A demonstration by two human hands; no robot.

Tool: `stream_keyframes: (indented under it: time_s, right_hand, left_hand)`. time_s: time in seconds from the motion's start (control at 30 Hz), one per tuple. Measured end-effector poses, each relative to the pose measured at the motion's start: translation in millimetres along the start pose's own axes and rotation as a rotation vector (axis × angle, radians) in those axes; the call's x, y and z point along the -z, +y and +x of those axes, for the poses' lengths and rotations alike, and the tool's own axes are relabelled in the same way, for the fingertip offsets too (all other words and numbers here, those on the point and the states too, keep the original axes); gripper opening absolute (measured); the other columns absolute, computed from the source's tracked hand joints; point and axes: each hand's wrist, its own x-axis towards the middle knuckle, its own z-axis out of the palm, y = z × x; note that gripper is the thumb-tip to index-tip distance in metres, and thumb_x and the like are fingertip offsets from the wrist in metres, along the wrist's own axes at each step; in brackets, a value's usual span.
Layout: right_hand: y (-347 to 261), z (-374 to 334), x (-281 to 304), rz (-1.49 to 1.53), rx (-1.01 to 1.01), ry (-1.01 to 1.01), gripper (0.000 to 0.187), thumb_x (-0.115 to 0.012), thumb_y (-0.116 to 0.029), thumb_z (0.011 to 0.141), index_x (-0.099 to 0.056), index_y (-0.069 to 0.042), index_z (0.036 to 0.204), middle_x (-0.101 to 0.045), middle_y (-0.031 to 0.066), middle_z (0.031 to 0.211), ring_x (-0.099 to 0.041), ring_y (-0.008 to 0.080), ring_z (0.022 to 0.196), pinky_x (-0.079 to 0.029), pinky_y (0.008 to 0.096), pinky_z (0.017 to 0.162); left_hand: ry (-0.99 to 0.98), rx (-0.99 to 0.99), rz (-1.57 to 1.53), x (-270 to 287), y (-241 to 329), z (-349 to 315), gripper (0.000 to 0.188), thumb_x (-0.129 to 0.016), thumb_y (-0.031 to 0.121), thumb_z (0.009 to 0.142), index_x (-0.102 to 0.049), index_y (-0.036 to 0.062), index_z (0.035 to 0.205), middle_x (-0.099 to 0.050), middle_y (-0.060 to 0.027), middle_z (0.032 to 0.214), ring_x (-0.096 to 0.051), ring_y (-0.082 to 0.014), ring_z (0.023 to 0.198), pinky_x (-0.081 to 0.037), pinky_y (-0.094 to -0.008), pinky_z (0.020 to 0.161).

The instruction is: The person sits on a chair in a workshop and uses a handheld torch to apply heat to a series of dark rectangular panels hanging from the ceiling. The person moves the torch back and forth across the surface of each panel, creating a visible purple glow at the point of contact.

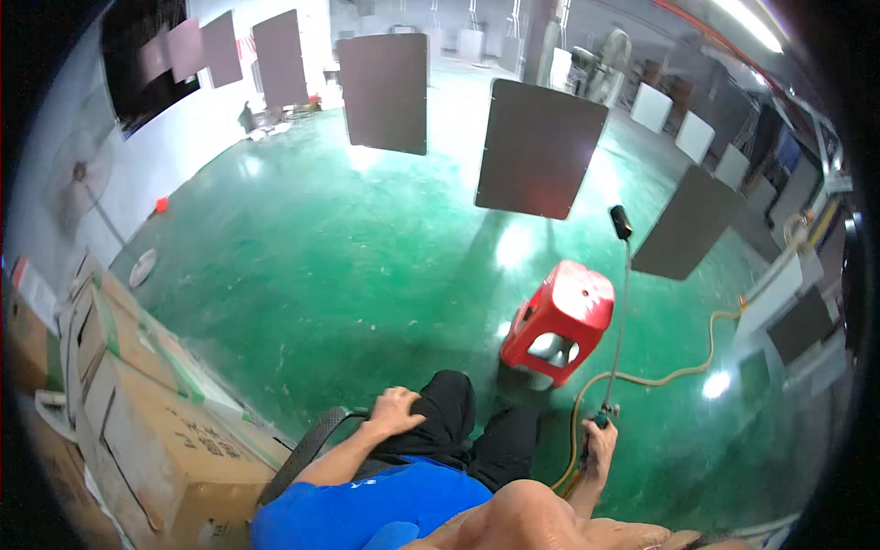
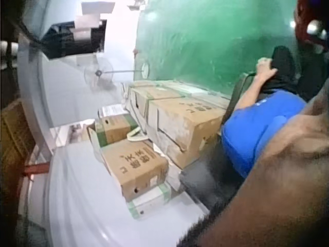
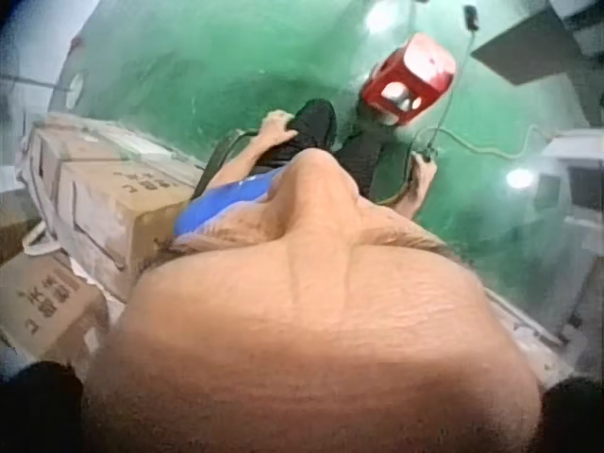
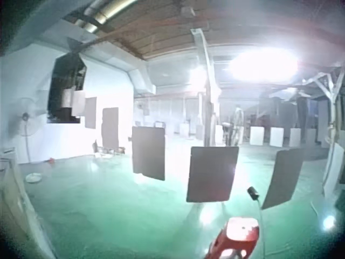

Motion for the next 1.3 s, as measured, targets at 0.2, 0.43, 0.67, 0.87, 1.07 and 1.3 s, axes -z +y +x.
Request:
stream_keyframes:
  time_s: [0.2,0.43,0.67,0.87,1.07,1.3]
  right_hand:
    - [27,1,24,0.165,0.04,0.068,0.017,-0.069,-0.007,0.076,-0.059,-0.004,0.089,-0.052,0.0014,0.061,-0.043,0.0114,0.04,-0.036,0.0264,0.037]
    - [30,-4,50,0.191,0.084,0.181,0.02,-0.068,-0.006,0.079,-0.057,-0.004,0.096,-0.05,0.0029,0.056,-0.043,0.0128,0.036,-0.034,0.0275,0.032]
    - [33,-1,66,0.264,0.1,0.21,0.023,-0.066,-0.007,0.081,-0.055,-0.006,0.101,-0.049,0.0031,0.058,-0.043,0.013,0.036,-0.034,0.0288,0.032]
    - [50,9,80,0.249,0.05,0.169,0.022,-0.066,-0.007,0.083,-0.055,-0.006,0.101,-0.049,0.0031,0.057,-0.042,0.0133,0.036,-0.036,0.0298,0.033]
    - [55,-14,70,0.241,0.046,0.151,0.018,-0.066,-0.007,0.08,-0.057,-0.005,0.095,-0.046,0.001,0.056,-0.041,0.0121,0.039,-0.035,0.0296,0.036]
    - [-11,-50,40,0.096,-0.094,0.125,0.018,-0.069,-0.008,0.076,-0.061,-0.003,0.091,-0.051,-0.0007,0.059,-0.045,0.0091,0.045,-0.036,0.0268,0.042]
  left_hand:
    - [-0.315,-0.195,0.285,-70,57,20,0.072,-0.069,0.053,0.077,-0.048,0.0239,0.14,-0.013,-0.0188,0.158,-0.008,-0.0558,0.139,-0.024,-0.0712,0.104]
    - [-0.299,-0.219,0.242,-73,51,16,0.071,-0.067,0.054,0.079,-0.049,0.0238,0.14,-0.009,-0.0175,0.159,-0.002,-0.0539,0.141,-0.019,-0.0721,0.106]
    - [-0.281,-0.229,0.227,-73,49,15,0.071,-0.069,0.054,0.077,-0.05,0.0232,0.139,-0.011,-0.0176,0.158,-0.003,-0.0538,0.141,-0.02,-0.0727,0.105]
    - [-0.302,-0.219,0.192,-72,48,15,0.071,-0.07,0.052,0.078,-0.049,0.0228,0.139,-0.008,-0.0166,0.158,0.001,-0.053,0.142,-0.016,-0.0736,0.106]
    - [-0.266,-0.244,0.206,-77,49,20,0.071,-0.071,0.054,0.076,-0.052,0.0234,0.136,-0.012,-0.0165,0.157,-0.003,-0.0528,0.141,-0.019,-0.0723,0.105]
    - [-0.161,-0.254,0.189,-69,41,7,0.069,-0.074,0.055,0.071,-0.058,0.0238,0.13,-0.017,-0.0158,0.154,-0.007,-0.0503,0.14,-0.018,-0.0694,0.105]
